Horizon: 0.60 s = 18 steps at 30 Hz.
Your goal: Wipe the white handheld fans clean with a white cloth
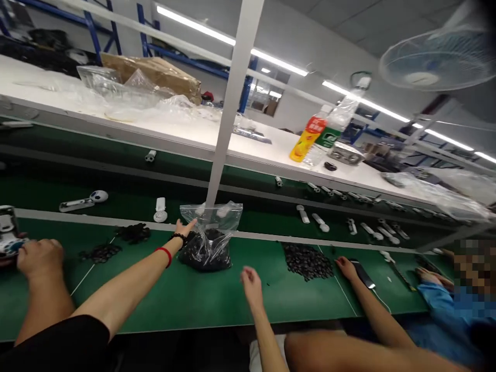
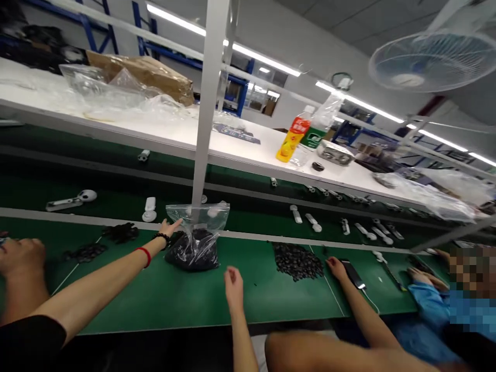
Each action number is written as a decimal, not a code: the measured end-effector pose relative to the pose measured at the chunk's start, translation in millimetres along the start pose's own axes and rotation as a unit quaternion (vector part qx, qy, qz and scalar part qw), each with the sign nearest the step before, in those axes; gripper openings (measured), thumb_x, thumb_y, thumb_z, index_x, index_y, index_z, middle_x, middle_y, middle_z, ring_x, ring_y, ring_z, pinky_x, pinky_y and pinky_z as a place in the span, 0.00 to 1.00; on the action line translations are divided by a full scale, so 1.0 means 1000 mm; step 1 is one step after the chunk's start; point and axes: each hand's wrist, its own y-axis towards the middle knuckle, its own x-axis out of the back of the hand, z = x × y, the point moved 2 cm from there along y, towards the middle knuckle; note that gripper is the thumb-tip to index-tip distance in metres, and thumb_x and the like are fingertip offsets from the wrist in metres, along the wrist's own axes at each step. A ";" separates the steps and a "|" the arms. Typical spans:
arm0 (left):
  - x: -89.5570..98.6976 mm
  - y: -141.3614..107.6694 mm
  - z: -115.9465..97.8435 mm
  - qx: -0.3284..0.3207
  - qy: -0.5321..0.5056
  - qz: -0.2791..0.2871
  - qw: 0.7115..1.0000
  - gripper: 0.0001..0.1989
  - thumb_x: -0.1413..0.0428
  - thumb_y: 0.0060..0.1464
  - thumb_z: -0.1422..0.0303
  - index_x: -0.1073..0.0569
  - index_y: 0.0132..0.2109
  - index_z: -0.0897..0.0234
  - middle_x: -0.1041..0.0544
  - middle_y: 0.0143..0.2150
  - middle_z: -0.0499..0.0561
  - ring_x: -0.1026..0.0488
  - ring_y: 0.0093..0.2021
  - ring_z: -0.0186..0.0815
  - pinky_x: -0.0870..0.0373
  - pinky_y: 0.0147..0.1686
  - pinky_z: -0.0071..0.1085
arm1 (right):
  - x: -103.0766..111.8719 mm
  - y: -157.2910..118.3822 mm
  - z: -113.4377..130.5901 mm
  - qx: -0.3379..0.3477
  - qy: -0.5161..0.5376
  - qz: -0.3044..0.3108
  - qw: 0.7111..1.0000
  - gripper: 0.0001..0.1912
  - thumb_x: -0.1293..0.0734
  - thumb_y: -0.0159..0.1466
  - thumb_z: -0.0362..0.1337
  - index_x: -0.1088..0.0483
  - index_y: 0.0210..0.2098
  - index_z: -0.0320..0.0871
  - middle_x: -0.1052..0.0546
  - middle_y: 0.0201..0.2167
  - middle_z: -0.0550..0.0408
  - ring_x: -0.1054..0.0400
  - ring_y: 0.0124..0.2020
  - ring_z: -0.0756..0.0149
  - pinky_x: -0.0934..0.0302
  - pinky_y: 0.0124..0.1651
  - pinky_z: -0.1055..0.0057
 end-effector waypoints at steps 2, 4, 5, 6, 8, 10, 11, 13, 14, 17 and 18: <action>-0.010 0.019 -0.001 0.023 -0.020 0.017 0.999 0.20 0.43 0.61 0.60 0.31 0.56 0.66 0.28 0.54 0.58 0.27 0.50 0.42 0.25 0.48 0.44 | -0.027 0.064 0.019 -0.003 0.010 0.002 1.000 0.18 0.35 0.68 0.42 0.32 0.55 0.42 0.28 0.53 0.47 0.30 0.49 0.59 0.31 0.50 0.56; -0.017 0.025 0.001 0.023 -0.040 0.041 0.998 0.18 0.44 0.62 0.60 0.29 0.53 0.67 0.27 0.51 0.56 0.26 0.48 0.41 0.25 0.47 0.43 | -0.048 0.114 0.034 -0.008 0.017 -0.002 1.000 0.19 0.34 0.68 0.42 0.33 0.56 0.41 0.29 0.55 0.47 0.30 0.50 0.57 0.32 0.51 0.54; -0.019 0.022 0.003 0.015 -0.048 0.050 0.997 0.17 0.44 0.62 0.60 0.29 0.52 0.67 0.26 0.50 0.55 0.26 0.47 0.41 0.25 0.47 0.43 | -0.057 0.134 0.039 -0.012 0.018 -0.007 1.000 0.20 0.34 0.68 0.42 0.33 0.56 0.42 0.30 0.55 0.47 0.31 0.51 0.57 0.32 0.51 0.53; -0.020 0.015 0.006 0.005 -0.054 0.055 0.997 0.16 0.44 0.62 0.60 0.28 0.50 0.68 0.25 0.49 0.55 0.26 0.47 0.41 0.25 0.47 0.43 | -0.063 0.149 0.042 -0.017 0.019 -0.011 1.000 0.20 0.34 0.67 0.42 0.34 0.56 0.42 0.30 0.56 0.46 0.31 0.51 0.57 0.33 0.52 0.53; -0.021 -0.012 0.012 -0.022 -0.064 0.055 0.996 0.15 0.44 0.62 0.59 0.27 0.47 0.68 0.25 0.48 0.54 0.27 0.49 0.42 0.27 0.50 0.45 | -0.070 0.167 0.046 -0.024 0.021 -0.015 0.999 0.21 0.34 0.67 0.43 0.34 0.57 0.42 0.30 0.56 0.46 0.31 0.51 0.57 0.32 0.51 0.53; -0.022 -0.050 0.016 -0.048 -0.075 0.050 0.995 0.16 0.45 0.62 0.57 0.26 0.44 0.68 0.24 0.46 0.54 0.27 0.50 0.42 0.30 0.53 0.46 | -0.070 0.170 0.047 -0.021 0.027 -0.006 0.999 0.20 0.34 0.68 0.43 0.33 0.56 0.41 0.29 0.54 0.47 0.30 0.50 0.58 0.32 0.50 0.54; -0.023 -0.071 0.016 -0.060 -0.083 0.051 0.993 0.17 0.46 0.62 0.55 0.26 0.43 0.67 0.23 0.46 0.55 0.27 0.50 0.42 0.32 0.55 0.47 | -0.067 0.165 0.048 -0.014 0.032 0.001 0.999 0.19 0.34 0.68 0.43 0.33 0.55 0.41 0.28 0.53 0.47 0.29 0.48 0.59 0.31 0.49 0.55; -0.023 -0.112 0.012 -0.081 -0.097 0.046 0.991 0.23 0.48 0.60 0.49 0.25 0.40 0.66 0.22 0.44 0.56 0.26 0.49 0.43 0.33 0.55 0.46 | -0.057 0.144 0.050 0.011 0.048 0.014 0.999 0.17 0.35 0.68 0.43 0.31 0.52 0.40 0.27 0.50 0.49 0.29 0.46 0.60 0.30 0.47 0.58; -0.022 -0.130 0.009 -0.087 -0.103 0.038 0.990 0.25 0.49 0.59 0.45 0.24 0.38 0.65 0.21 0.42 0.56 0.26 0.48 0.45 0.32 0.55 0.44 | -0.050 0.129 0.052 0.027 0.058 0.015 0.998 0.16 0.35 0.68 0.43 0.30 0.51 0.40 0.26 0.48 0.49 0.28 0.45 0.61 0.30 0.46 0.59; -0.012 -0.181 -0.006 -0.095 -0.112 -0.013 0.989 0.28 0.53 0.58 0.41 0.24 0.33 0.61 0.21 0.36 0.57 0.26 0.42 0.46 0.30 0.48 0.40 | -0.020 0.070 0.055 0.078 0.101 -0.017 0.992 0.16 0.35 0.68 0.45 0.30 0.49 0.39 0.25 0.44 0.51 0.28 0.41 0.63 0.30 0.42 0.62; -0.007 -0.197 -0.011 -0.096 -0.115 -0.034 0.988 0.28 0.53 0.58 0.41 0.24 0.31 0.60 0.22 0.34 0.56 0.26 0.39 0.45 0.30 0.45 0.39 | -0.010 0.050 0.057 0.097 0.121 -0.027 0.988 0.15 0.36 0.69 0.45 0.30 0.48 0.41 0.25 0.43 0.51 0.29 0.38 0.66 0.30 0.40 0.64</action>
